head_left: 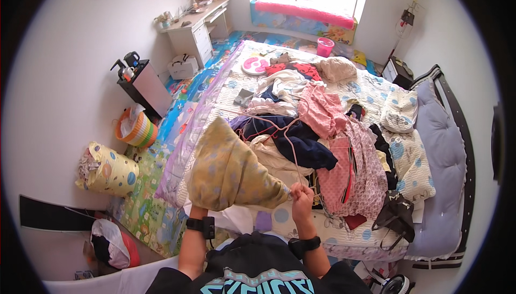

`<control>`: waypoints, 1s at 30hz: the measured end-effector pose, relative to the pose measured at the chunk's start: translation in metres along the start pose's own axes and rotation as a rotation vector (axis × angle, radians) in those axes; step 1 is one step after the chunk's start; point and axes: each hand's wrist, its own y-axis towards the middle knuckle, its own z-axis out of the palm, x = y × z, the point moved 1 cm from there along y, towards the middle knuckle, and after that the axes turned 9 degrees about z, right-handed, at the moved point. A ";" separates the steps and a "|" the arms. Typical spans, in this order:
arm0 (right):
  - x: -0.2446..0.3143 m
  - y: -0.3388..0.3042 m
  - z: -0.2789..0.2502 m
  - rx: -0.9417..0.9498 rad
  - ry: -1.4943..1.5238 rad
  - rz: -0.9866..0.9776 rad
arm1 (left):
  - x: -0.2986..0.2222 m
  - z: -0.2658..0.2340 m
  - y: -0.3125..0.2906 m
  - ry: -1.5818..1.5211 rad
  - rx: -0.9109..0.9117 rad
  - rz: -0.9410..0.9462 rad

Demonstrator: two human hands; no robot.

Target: The recorder is hanging various pieces of clothing onto hangers and placing them in a wardrobe.

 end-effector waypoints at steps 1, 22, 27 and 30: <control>-0.005 0.000 -0.002 -0.119 -0.008 0.011 | -0.013 -0.001 -0.002 -0.244 -0.061 -0.055; 0.036 -0.028 0.052 0.227 -0.522 -0.214 | -0.101 -0.059 -0.020 -0.469 0.331 0.333; -0.001 0.007 0.051 -0.161 -0.256 0.091 | -0.117 -0.006 -0.019 -0.171 0.220 0.162; -0.017 0.015 0.038 -0.246 -0.389 0.091 | -0.115 -0.008 -0.022 -0.308 0.062 0.027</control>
